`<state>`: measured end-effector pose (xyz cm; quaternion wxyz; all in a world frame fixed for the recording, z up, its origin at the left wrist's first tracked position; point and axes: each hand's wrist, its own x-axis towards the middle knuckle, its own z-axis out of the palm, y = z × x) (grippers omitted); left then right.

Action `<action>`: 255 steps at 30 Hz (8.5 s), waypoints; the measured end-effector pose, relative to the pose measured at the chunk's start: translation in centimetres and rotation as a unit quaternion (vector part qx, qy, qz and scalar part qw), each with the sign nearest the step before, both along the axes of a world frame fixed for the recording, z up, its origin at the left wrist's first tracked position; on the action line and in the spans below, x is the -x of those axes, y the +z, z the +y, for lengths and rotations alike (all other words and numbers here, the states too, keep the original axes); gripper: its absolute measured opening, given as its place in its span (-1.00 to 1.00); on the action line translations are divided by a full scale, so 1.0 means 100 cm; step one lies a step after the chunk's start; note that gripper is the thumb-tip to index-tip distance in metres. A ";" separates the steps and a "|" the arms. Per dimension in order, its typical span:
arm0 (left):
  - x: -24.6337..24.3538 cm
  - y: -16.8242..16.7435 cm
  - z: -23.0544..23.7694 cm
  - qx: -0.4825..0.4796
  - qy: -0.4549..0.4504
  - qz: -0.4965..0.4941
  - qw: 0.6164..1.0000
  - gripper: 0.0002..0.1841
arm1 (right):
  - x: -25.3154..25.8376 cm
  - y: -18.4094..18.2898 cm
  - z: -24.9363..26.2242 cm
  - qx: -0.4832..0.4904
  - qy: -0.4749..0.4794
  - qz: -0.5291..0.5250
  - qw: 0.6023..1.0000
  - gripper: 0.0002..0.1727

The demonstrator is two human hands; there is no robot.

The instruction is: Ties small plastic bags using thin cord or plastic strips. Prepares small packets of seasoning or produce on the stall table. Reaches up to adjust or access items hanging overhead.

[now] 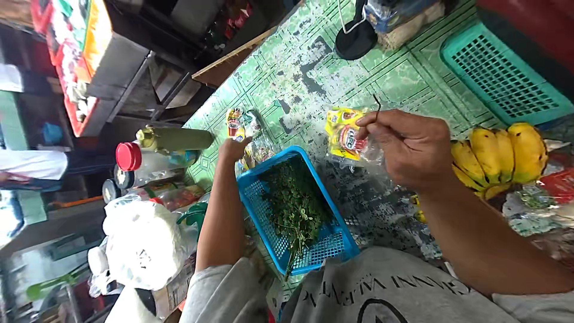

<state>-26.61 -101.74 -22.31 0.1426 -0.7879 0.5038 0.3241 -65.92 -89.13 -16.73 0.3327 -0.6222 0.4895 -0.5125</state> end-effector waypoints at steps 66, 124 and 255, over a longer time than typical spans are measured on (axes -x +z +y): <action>0.182 0.116 0.106 0.368 -0.228 0.442 0.786 -0.91 | 0.005 0.045 0.004 -0.059 0.009 -0.026 0.998 -0.66; 0.146 0.134 0.073 0.335 -0.263 0.307 0.851 -0.75 | -0.054 -0.012 -0.018 -0.200 0.147 0.083 0.965 -0.77; -0.011 -0.031 0.014 -0.129 -0.002 -0.053 0.990 -0.15 | -0.039 -0.046 -0.012 -0.153 0.047 -0.071 0.985 -0.71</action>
